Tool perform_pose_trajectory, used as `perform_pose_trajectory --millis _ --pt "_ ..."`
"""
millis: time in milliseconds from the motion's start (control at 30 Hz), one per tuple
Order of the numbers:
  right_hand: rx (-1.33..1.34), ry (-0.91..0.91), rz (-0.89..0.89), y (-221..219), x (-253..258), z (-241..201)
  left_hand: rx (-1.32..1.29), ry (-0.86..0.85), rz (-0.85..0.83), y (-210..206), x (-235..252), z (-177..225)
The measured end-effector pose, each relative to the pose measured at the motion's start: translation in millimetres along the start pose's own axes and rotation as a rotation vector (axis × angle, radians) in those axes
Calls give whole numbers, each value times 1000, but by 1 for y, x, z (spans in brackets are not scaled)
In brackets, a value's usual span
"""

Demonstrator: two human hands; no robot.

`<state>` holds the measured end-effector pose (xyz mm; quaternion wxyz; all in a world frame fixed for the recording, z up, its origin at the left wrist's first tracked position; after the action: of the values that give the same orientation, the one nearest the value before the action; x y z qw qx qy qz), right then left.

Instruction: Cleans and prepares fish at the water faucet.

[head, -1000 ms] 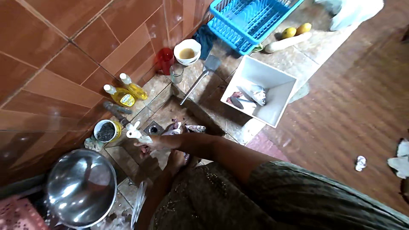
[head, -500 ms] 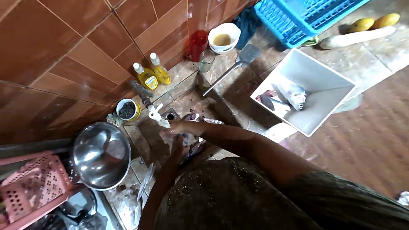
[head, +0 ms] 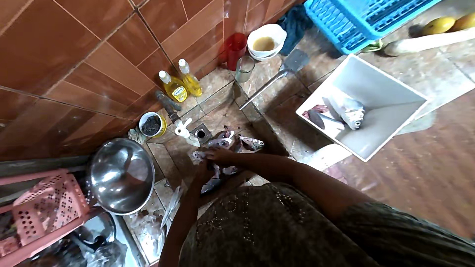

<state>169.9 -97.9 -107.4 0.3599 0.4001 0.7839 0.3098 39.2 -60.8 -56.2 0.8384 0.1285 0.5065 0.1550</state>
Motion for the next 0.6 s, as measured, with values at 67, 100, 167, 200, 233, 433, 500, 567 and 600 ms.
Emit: perform_pose_trajectory --millis 67,100,167,200,233,433,500,567,600 --pt "-28 45 -1 -7 2 -2 93 -54 -37 -3 -4 -9" --pt "-36 56 -18 -9 3 -3 132 -81 -55 -4 -7 -12" --pt "-71 85 -54 -12 6 -7 130 -126 -32 -7 -13 -19" --pt "-92 95 -62 -12 7 -9 87 -141 15 -10 -15 -23" --pt "-103 94 -63 -12 7 -11 35 -120 58 -11 -19 -24" --pt "-98 1 -58 -11 -18 -17 -515 113 297 -14 -36 -21" --pt "-122 -45 -96 -15 -30 -16 -448 -83 294 -13 -30 -39" --pt "-119 -95 -127 -21 -42 -14 -234 -136 231 -2 -23 -45" --pt "-121 -116 -141 -24 -48 -13 -147 -83 173 4 -21 -40"
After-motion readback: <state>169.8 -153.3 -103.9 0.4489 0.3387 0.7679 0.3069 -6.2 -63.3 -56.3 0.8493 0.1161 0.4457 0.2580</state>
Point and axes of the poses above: each hand's wrist, its own x-axis towards the middle knuckle, its own y-axis out of the back of the hand, z = x × y, the point moved 3 cm from there along x, towards the middle knuckle, and after that the axes turned 10 degrees about -x, right-handed, at the moved point
